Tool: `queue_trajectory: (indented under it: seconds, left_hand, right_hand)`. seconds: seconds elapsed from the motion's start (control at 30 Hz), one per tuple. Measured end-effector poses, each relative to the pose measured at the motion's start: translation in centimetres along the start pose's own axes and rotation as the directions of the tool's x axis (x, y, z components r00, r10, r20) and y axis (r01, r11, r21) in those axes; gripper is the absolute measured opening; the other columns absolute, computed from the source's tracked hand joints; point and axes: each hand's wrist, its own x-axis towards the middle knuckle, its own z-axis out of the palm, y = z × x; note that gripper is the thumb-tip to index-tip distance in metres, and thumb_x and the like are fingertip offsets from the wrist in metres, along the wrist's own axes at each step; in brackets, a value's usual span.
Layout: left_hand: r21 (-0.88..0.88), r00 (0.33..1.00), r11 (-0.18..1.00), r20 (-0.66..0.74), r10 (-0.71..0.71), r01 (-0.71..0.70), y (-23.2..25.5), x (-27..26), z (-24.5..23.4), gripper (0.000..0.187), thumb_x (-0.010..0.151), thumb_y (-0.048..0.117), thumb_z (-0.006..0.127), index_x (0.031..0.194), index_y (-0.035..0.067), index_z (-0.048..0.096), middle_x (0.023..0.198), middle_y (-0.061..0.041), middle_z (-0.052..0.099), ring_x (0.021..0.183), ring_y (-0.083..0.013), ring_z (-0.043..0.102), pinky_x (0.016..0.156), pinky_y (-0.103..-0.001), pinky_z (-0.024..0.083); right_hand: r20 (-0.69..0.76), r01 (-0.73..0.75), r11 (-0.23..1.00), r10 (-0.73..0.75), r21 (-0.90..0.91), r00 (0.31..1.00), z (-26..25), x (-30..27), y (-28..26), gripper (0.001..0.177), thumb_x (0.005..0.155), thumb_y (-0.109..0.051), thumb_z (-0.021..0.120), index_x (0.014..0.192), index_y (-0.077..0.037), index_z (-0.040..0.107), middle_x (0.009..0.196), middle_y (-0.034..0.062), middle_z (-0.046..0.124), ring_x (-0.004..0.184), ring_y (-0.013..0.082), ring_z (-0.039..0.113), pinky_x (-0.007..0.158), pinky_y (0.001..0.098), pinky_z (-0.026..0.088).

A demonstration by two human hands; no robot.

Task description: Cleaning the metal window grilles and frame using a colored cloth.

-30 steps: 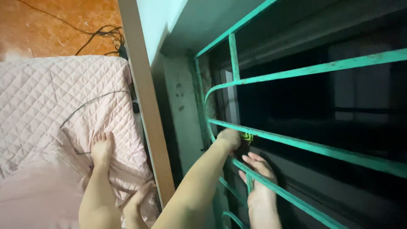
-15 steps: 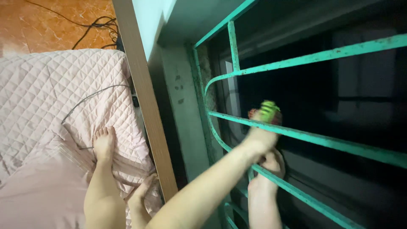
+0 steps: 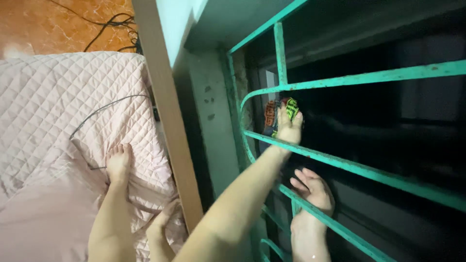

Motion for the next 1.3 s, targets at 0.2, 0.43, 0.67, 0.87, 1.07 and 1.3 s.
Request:
queue_trajectory:
  seconds: [0.2, 0.43, 0.67, 0.87, 1.07, 1.3]
  left_hand:
    - [-0.690, 0.797, 0.619, -0.101, -0.595, 0.375, 18.1, -7.4, -4.4, 0.034, 0.105, 0.029, 0.048, 0.126, 0.002, 0.049, 0.099, -0.026, 0.058, 0.083, -0.0456, 0.057, 0.082, -0.057, 0.044]
    - [0.084, 0.804, 0.808, -0.083, 0.589, -0.583, 16.5, -7.5, 0.0, 0.068, 0.101, 0.014, 0.053, 0.162, -0.003, 0.027, 0.165, -0.029, 0.033, 0.155, -0.0478, 0.033, 0.129, -0.050, 0.029]
    - [0.354, 0.915, 0.886, -0.157, 0.371, -0.299, 8.4, 1.7, -1.7, 0.056, 0.101, 0.020, 0.053, 0.152, 0.002, 0.039, 0.155, -0.024, 0.045, 0.143, -0.0424, 0.043, 0.115, -0.055, 0.031]
    - [0.468, 0.871, 0.846, -0.270, 0.410, -0.253, 6.0, 3.4, -3.0, 0.052, 0.105, 0.020, 0.053, 0.156, 0.010, 0.045, 0.159, -0.012, 0.048, 0.152, -0.0362, 0.042, 0.126, -0.050, 0.036]
    - [0.622, 0.943, 0.774, -0.173, 0.285, -0.120, 9.6, 2.3, -5.5, 0.059, 0.094, 0.025, 0.057, 0.150, 0.015, 0.046, 0.161, -0.003, 0.042, 0.130, -0.0431, 0.048, 0.103, -0.054, 0.045]
    - [0.807, 0.990, 0.581, 0.036, 0.135, -0.109, 7.3, -1.9, -7.0, 0.060, 0.085, 0.020, 0.065, 0.144, 0.017, 0.050, 0.162, -0.003, 0.038, 0.121, -0.0447, 0.053, 0.090, -0.055, 0.053]
  right_hand:
    - [0.151, -0.017, 0.998, 0.008, 0.062, 0.988, -2.0, 4.0, 3.6, 0.027, 0.087, -0.013, 0.057, 0.108, 0.001, 0.070, 0.106, 0.0170, 0.076, 0.087, 0.0264, 0.072, 0.084, 0.0358, 0.058]
    - [0.188, 0.046, 0.981, -0.082, 0.191, 0.979, -2.0, 2.3, 2.7, 0.022, 0.095, -0.014, 0.058, 0.106, 0.002, 0.070, 0.104, 0.0131, 0.071, 0.089, 0.0228, 0.067, 0.082, 0.0359, 0.052]
    - [0.092, -0.055, 0.998, 0.052, 0.028, 0.994, -0.7, 0.1, 0.1, 0.029, 0.089, -0.015, 0.054, 0.109, 0.003, 0.065, 0.105, 0.0209, 0.073, 0.089, 0.0285, 0.069, 0.084, 0.0395, 0.054]
    - [0.140, 0.012, 0.997, -0.023, 0.073, 0.990, -1.2, 0.1, 0.7, 0.029, 0.089, -0.016, 0.051, 0.107, 0.002, 0.065, 0.105, 0.0221, 0.073, 0.085, 0.0269, 0.069, 0.084, 0.0389, 0.054]
    - [0.037, -0.043, 0.999, 0.044, -0.021, 0.998, -0.3, -0.2, -0.1, 0.030, 0.088, -0.017, 0.049, 0.107, 0.000, 0.065, 0.104, 0.0199, 0.075, 0.084, 0.0242, 0.069, 0.078, 0.0360, 0.052]
    - [0.120, -0.012, 0.999, 0.005, 0.053, 0.993, -1.0, 0.1, 0.3, 0.028, 0.088, -0.019, 0.053, 0.105, -0.001, 0.067, 0.103, 0.0188, 0.074, 0.083, 0.0243, 0.068, 0.077, 0.0344, 0.051]
